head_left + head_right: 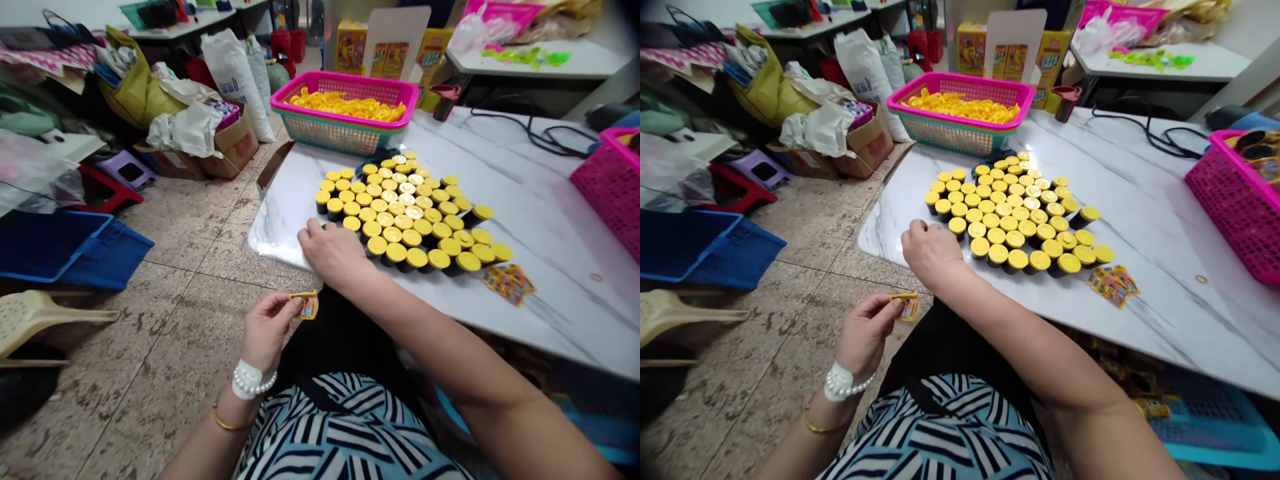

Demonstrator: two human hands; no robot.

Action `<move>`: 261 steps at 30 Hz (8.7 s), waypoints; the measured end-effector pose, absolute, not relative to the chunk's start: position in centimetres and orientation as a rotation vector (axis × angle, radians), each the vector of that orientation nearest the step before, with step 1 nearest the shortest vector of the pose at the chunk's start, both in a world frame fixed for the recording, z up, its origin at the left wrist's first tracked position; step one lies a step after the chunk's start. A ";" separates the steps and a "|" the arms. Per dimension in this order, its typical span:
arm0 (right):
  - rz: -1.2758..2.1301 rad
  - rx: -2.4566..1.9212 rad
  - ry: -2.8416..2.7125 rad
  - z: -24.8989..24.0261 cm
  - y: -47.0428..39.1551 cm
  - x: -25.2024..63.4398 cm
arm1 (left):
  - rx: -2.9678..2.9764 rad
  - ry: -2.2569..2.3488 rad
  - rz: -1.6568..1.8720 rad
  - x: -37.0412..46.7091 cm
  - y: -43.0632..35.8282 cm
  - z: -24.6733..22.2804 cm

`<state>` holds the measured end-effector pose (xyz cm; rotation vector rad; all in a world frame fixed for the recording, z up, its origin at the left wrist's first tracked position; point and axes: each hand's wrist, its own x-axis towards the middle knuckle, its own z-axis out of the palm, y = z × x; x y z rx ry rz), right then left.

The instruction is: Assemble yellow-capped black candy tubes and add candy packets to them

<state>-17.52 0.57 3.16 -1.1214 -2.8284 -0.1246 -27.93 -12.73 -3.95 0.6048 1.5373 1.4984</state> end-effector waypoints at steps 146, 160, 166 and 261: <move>1.331 -1.320 -0.787 -10.0 -16.5 5.5 | 0.435 0.709 0.342 -11.2 -10.0 -10.1; -0.146 -1.504 -1.789 0.6 -5.2 5.9 | 0.698 0.813 0.399 -10.0 -10.5 -9.3; -0.191 -1.565 -1.892 -1.8 -3.8 4.9 | 0.958 1.007 0.564 -13.1 -10.5 -8.1; 1.064 -1.442 -0.988 -3.6 -12.0 2.4 | 0.084 0.884 0.659 -14.8 -6.9 -7.9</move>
